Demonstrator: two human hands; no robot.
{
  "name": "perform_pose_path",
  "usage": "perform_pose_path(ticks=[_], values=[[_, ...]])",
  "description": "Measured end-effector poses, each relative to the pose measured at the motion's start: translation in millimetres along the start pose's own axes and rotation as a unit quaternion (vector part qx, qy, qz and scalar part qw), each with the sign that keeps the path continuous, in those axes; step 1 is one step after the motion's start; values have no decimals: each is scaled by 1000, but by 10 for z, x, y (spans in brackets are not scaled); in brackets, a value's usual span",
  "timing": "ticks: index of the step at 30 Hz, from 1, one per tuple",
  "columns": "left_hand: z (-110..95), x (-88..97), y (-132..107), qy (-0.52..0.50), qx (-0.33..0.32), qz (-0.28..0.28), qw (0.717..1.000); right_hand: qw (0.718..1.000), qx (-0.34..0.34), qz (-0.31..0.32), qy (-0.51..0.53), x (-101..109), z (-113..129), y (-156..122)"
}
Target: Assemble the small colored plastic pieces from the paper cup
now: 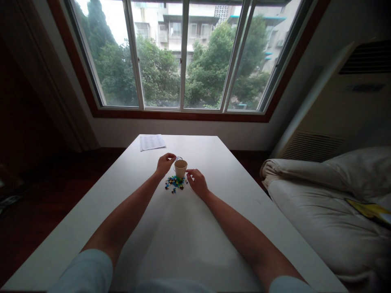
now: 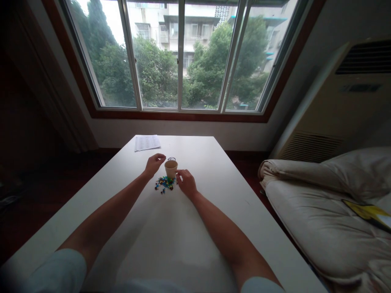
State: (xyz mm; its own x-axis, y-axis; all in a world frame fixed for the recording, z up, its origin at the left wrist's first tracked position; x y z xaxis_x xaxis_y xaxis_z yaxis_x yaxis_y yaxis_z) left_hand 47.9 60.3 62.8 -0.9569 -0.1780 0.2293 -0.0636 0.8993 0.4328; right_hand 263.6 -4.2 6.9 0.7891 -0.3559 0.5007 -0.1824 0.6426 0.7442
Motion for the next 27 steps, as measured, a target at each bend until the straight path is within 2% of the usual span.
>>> perform_pose_path(ticks=[7,18,22,25,27], values=[[4,-114,-28,-7,12,20,1000,1000,-1,6,2,-14,-17,-1],[42,-128,-111,37,-13,-1,999,999,12,39,1,19,20,-11],[70,-74,-192,58,-28,-45,997,996,30,83,-19,-2,30,-29],[209,8,-295,81,-29,-69,994,988,62,134,-33,-45,71,-44],[345,74,-362,104,-30,-66,992,981,90,167,-45,-82,112,-52]])
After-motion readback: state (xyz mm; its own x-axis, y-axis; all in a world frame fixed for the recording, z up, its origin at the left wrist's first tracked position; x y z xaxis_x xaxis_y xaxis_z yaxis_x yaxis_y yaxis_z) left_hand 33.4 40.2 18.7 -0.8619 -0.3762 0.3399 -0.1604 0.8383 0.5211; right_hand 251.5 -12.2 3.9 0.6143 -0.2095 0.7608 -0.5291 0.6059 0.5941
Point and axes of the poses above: each hand's wrist, its own y-axis towards the middle knuckle, its own x-axis out of the back of the hand, z = x × y, the point moved 2 cm from there along y, towards the middle knuckle
